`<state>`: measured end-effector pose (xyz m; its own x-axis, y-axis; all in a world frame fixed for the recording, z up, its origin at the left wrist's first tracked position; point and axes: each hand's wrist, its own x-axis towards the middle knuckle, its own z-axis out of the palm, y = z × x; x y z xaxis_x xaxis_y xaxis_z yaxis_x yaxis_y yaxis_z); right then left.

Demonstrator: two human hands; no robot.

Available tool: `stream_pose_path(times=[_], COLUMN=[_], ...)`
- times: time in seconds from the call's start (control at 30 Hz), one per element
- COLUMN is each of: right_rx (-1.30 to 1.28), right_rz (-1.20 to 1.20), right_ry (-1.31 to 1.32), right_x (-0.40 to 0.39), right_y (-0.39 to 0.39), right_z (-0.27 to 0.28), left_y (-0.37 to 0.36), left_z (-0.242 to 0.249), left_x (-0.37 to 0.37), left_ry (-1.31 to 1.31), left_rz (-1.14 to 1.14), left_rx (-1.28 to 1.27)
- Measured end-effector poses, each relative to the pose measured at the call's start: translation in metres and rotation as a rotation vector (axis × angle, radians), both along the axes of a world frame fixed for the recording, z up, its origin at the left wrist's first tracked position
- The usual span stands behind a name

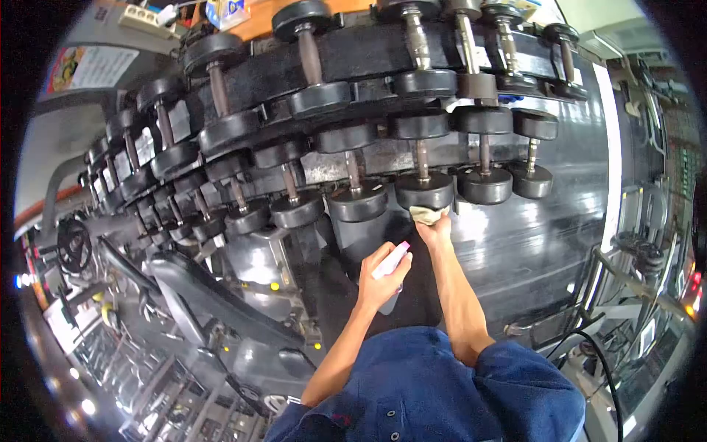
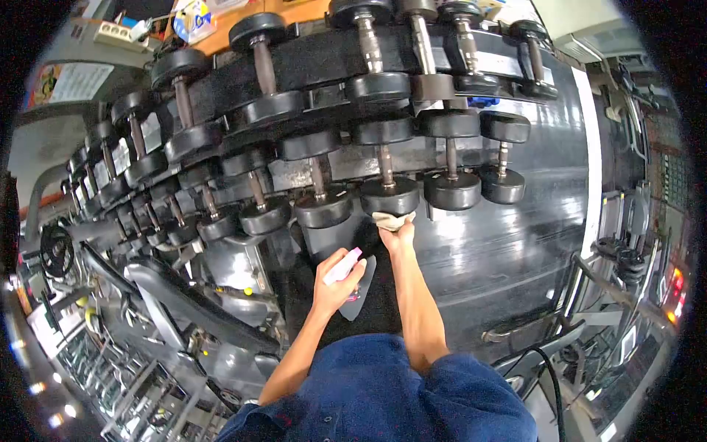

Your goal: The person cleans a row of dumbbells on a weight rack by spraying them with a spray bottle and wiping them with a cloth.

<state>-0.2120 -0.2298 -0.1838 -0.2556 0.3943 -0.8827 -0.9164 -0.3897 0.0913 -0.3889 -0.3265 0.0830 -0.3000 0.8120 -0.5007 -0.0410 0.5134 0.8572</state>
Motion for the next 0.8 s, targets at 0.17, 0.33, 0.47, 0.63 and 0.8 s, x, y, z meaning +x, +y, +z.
stream_pose_path(times=[0.17,0.33,0.47,0.63,0.8], right_rx=[-0.011,-0.051,-0.021,0.225,0.316], right_rz=[0.107,0.147,0.448,0.931,1.74], right_ry=[-0.092,0.007,-0.078,0.243,-0.178], right_x=[-0.021,-0.015,0.042,0.118,0.202], right_y=[0.004,0.015,0.03,0.078,0.15], right_z=[-0.038,-0.035,-0.032,0.097,0.145], left_y=[-0.002,-0.01,-0.017,-0.029,-0.054], left_z=[0.004,0.021,0.055,0.085,0.125], left_x=[0.019,0.051,0.092,0.126,0.139], left_ry=[0.023,0.141,-0.001,0.06,0.014], left_rz=[0.028,0.089,0.316,0.36,0.447], left_rx=[0.042,0.013,-0.035,0.14,0.248])
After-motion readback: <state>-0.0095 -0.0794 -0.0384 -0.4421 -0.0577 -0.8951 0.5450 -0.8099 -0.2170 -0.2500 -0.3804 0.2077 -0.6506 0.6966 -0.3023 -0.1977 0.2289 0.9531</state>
